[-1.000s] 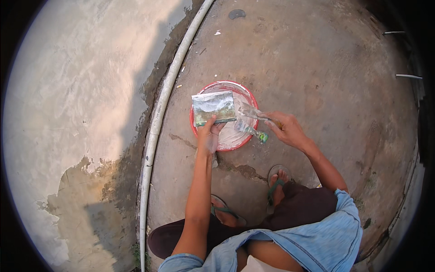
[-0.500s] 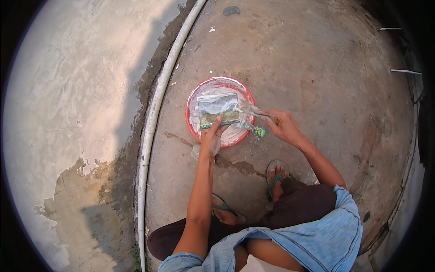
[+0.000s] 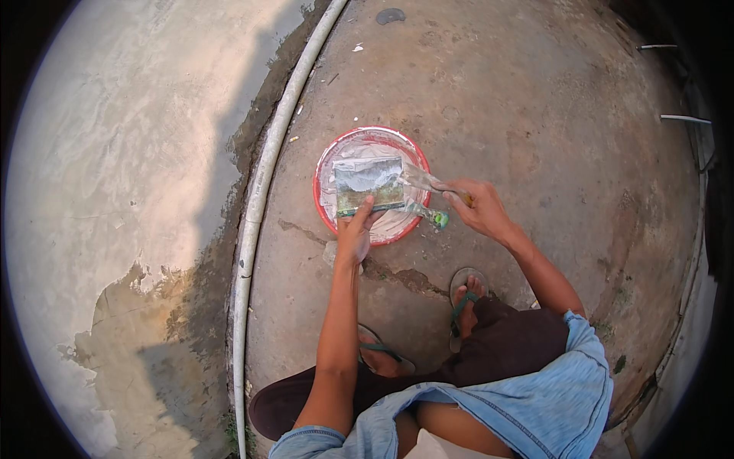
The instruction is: The person applies white plaster to a wall using a trowel and a smaller scraper. They repeatedly scoop plaster from a red bucket, spread it on the wall, and smooth the surface. The person works on different sections of the wall, occasionally stepping back to reposition.
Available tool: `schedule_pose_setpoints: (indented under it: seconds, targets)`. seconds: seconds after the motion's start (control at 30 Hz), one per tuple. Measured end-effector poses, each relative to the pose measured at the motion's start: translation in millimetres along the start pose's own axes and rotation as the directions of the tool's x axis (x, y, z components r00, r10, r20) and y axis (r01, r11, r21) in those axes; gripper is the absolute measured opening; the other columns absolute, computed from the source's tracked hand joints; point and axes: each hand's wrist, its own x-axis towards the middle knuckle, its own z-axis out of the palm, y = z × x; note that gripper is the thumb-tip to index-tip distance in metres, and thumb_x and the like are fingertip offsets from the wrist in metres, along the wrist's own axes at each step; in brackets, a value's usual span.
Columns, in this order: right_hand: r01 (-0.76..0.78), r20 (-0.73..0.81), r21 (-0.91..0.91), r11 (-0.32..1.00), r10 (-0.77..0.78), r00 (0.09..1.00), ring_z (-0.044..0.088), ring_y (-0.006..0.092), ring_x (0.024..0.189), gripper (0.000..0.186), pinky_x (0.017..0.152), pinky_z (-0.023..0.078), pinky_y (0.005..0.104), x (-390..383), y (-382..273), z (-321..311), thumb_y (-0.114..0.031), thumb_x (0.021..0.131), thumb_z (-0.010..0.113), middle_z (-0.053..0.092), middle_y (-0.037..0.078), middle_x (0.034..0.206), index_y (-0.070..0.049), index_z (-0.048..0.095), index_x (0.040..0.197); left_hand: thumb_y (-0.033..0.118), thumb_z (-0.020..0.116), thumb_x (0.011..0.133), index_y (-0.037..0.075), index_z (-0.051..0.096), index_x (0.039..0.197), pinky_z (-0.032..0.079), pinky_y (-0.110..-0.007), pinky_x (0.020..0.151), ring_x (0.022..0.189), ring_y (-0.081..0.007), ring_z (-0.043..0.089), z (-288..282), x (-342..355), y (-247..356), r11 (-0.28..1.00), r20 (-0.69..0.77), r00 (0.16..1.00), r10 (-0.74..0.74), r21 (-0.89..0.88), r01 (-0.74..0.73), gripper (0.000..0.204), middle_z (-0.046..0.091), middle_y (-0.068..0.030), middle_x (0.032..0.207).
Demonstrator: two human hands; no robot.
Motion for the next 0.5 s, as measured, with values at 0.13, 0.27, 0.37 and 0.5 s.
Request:
schedule_pose_setpoints:
  seconds: [0.13,0.27,0.37,0.5]
  targets:
    - [-0.036,-0.018,-0.020,0.999,0.035,0.999,0.061,0.0209,0.067,0.024,0.063,0.048,0.0312,-3,3,-1,-0.009,0.090,0.064,0.071,0.018,0.100,-0.006,0.071,0.113,0.009,0.063,0.095,-0.004,0.048,0.133,0.055,-0.041,0.095,0.111,-0.0262,0.064,4,-4,2,1.000,0.024,1.000,0.002,0.031,-0.003,0.043,0.061,-0.0153,0.125]
    - [0.030,-0.016,-0.017,0.999,-0.030,0.999,0.063,0.0189,0.070,0.024,0.065,0.048,0.0304,-2,6,-2,-0.009,0.090,0.064,0.071,0.018,0.099,-0.005,0.071,0.113,0.009,0.065,0.094,-0.004,0.049,0.132,0.056,-0.040,0.093,0.111,-0.0261,0.064,-1,-6,4,0.997,-0.002,1.000,-0.018,0.073,0.018,0.044,0.061,-0.0154,0.125]
    - [0.033,-0.018,-0.010,0.999,-0.033,0.999,0.066,0.0237,0.079,0.025,0.071,0.050,0.0320,-3,9,1,-0.009,0.090,0.064,0.071,0.019,0.101,-0.005,0.071,0.113,0.010,0.066,0.093,-0.004,0.048,0.133,0.056,-0.039,0.093,0.111,-0.0261,0.064,-1,-5,9,0.995,0.022,0.999,-0.030,0.100,0.028,0.045,0.061,-0.0156,0.125]
    - [0.001,0.006,0.014,1.000,-0.001,1.000,0.071,0.0325,0.092,0.025,0.079,0.053,0.0351,-4,6,0,-0.011,0.089,0.063,0.070,0.020,0.105,-0.006,0.072,0.112,0.009,0.066,0.093,-0.004,0.048,0.134,0.056,-0.040,0.093,0.110,-0.0264,0.064,-6,-5,7,0.992,-0.009,0.999,-0.043,0.122,0.044,0.046,0.061,-0.0162,0.126]
